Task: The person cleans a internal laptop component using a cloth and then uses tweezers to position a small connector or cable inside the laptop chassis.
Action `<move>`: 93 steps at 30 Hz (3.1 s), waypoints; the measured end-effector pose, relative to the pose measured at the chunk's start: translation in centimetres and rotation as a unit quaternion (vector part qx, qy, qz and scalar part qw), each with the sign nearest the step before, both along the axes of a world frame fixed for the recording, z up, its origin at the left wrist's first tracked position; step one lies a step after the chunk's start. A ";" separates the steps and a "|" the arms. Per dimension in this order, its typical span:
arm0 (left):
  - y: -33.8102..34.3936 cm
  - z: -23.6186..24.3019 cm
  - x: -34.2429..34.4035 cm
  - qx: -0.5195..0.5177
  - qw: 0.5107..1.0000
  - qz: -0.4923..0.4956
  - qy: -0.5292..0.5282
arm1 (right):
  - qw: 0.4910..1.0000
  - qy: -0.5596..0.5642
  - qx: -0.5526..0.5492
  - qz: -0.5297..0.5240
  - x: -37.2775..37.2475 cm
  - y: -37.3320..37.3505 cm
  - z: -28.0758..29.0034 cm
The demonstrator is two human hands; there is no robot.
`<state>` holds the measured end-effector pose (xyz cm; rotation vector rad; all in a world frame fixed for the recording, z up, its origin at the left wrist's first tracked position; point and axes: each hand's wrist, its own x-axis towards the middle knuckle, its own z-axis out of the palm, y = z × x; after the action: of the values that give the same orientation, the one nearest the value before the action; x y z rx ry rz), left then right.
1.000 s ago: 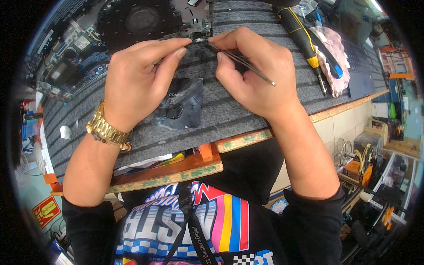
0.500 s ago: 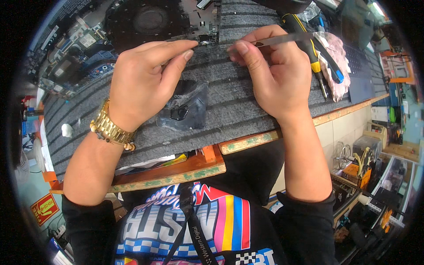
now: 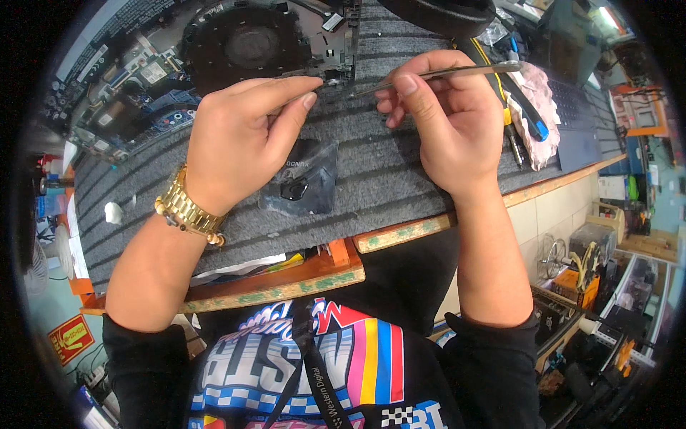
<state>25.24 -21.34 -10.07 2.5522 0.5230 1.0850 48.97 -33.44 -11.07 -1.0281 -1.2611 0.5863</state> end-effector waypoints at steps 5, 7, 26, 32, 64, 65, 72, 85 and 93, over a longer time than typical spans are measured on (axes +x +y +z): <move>-0.4 0.4 -0.1 -0.017 1.000 0.007 -0.011 | 1.000 0.001 -0.017 0.005 0.0 -0.1 0.3; -0.4 0.6 -0.2 -0.029 0.998 -0.018 -0.051 | 0.999 0.034 -0.024 0.013 0.0 -0.1 0.3; 0.2 2.3 -1.8 0.034 0.988 -0.102 -0.110 | 0.994 0.107 0.001 0.031 0.6 -1.6 0.4; -1.6 2.7 -1.6 0.056 0.982 -0.167 -0.073 | 0.983 0.185 0.016 0.007 -3.6 -4.4 -0.1; -7.3 2.3 -2.0 -0.149 0.944 -0.285 -0.073 | 0.996 0.038 -0.005 0.081 -6.3 -11.2 2.7; -7.3 2.3 -2.0 -0.148 0.944 -0.285 -0.076 | 0.994 0.065 -0.005 0.091 -6.2 -11.2 2.7; -7.4 2.3 -1.9 -0.148 0.938 -0.289 -0.118 | 0.988 0.101 -0.053 0.105 -5.8 -11.7 4.0; -9.2 2.0 -2.2 -0.290 0.898 -0.325 -0.060 | 0.890 -0.315 -0.280 0.174 -6.7 -12.6 7.6; -9.1 2.0 -2.1 -0.275 0.905 -0.284 -0.159 | 0.924 -0.200 -0.239 0.223 -5.4 -13.1 5.7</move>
<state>23.17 -30.41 -8.08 1.8074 -0.0204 0.9314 43.53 -46.59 -5.40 -1.3150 -1.7892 1.1149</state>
